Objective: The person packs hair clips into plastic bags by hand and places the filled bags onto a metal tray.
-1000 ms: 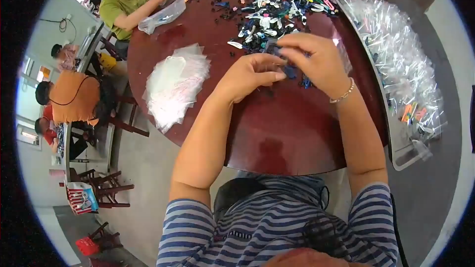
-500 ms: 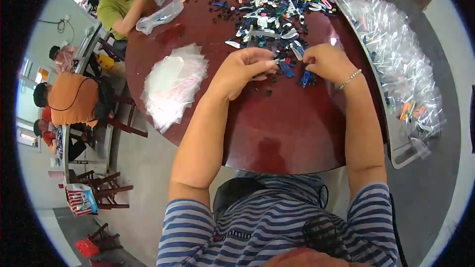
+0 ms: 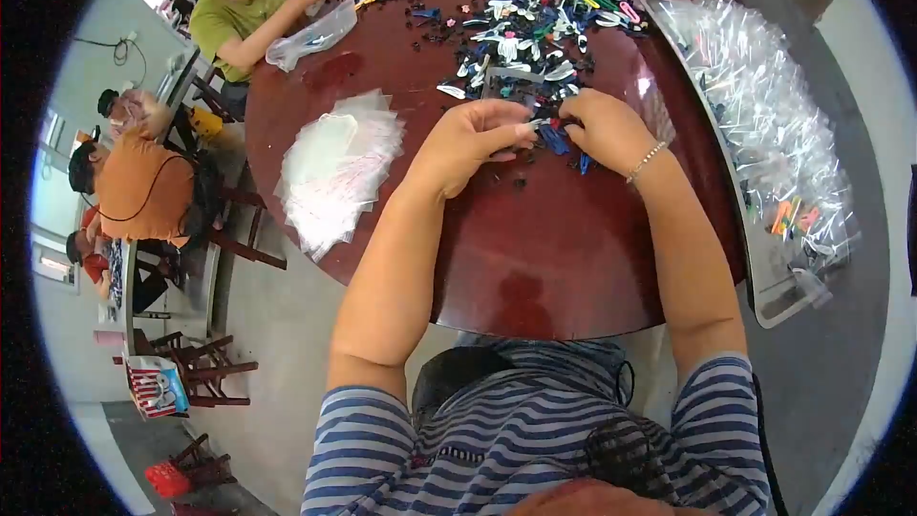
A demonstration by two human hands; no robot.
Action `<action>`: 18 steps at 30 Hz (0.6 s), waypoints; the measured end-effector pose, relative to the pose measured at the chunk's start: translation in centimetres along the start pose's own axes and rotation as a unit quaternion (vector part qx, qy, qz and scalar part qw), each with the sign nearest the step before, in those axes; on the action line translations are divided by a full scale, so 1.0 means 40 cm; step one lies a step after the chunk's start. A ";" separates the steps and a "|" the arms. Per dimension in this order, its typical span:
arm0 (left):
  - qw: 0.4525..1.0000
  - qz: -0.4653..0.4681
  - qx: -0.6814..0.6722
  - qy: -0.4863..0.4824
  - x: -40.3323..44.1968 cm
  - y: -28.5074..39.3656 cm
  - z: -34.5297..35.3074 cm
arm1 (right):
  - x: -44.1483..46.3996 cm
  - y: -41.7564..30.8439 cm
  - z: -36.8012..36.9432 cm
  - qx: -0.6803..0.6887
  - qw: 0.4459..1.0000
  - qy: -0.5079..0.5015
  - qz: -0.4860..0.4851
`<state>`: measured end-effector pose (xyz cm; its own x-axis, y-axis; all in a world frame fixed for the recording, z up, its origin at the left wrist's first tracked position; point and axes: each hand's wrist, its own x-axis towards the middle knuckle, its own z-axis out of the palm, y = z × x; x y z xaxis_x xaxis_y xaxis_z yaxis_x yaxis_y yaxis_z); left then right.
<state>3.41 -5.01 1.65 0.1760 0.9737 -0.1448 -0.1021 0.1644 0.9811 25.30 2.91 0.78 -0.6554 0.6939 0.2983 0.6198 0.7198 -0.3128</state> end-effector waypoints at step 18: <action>0.996 0.015 0.068 -0.048 -0.014 0.008 0.023 | 0.013 -0.126 -0.087 0.256 0.948 0.185 -0.026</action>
<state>4.19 -5.63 2.15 0.2693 0.9569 -0.1084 0.0232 0.1061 0.9941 23.32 -0.29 5.64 -0.4237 0.6854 0.5922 0.2371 0.7149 -0.6578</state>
